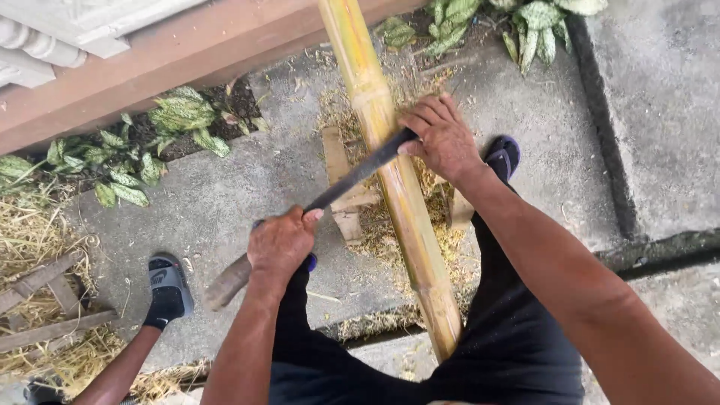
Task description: Scraping the outer layer of a bamboo pole using a large knife/machete.
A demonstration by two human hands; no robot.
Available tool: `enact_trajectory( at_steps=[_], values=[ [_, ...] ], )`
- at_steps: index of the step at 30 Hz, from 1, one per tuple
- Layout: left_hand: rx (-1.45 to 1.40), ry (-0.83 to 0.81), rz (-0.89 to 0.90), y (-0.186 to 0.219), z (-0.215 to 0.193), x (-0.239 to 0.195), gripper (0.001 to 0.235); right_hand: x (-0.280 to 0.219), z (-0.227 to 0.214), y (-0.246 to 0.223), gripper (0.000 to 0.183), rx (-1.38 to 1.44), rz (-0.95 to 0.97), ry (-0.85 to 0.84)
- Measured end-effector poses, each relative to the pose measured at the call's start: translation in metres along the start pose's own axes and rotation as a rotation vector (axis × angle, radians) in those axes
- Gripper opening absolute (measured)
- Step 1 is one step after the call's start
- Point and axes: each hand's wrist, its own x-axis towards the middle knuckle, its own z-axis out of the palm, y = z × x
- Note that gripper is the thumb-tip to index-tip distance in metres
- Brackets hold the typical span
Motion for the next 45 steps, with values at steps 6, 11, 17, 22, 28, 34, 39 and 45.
enact_trajectory(
  at_steps=[6,11,17,22,28,34,39,45],
  values=[
    [-0.008,-0.192,0.113,0.000,0.061,-0.096,0.058,-0.150,0.006,-0.036,0.059,-0.057,0.053,-0.037],
    [-0.012,-0.182,0.203,-0.022,0.119,-0.123,0.056,-0.215,-0.001,-0.066,0.057,0.047,0.136,-0.044],
    [-0.125,-0.066,0.036,-0.036,0.079,-0.015,0.056,-0.049,0.017,-0.026,0.057,-0.152,-0.091,0.043],
    [-0.178,0.133,0.052,-0.041,0.050,0.047,0.059,0.033,0.007,-0.012,0.057,-0.186,-0.154,0.078],
    [-0.147,-0.073,0.185,-0.048,0.092,-0.014,0.065,-0.070,0.006,-0.042,0.061,-0.143,-0.031,0.043],
    [-0.123,-0.076,0.262,-0.056,0.118,-0.065,0.065,-0.156,0.011,-0.073,0.059,-0.103,0.086,0.051],
    [-0.198,-0.140,0.058,-0.028,0.068,0.000,0.061,-0.042,0.010,-0.015,0.061,-0.127,-0.087,0.088],
    [-0.199,-0.062,0.123,-0.024,0.077,-0.008,0.060,-0.033,-0.003,-0.018,0.053,-0.158,-0.089,0.023]
  ],
)
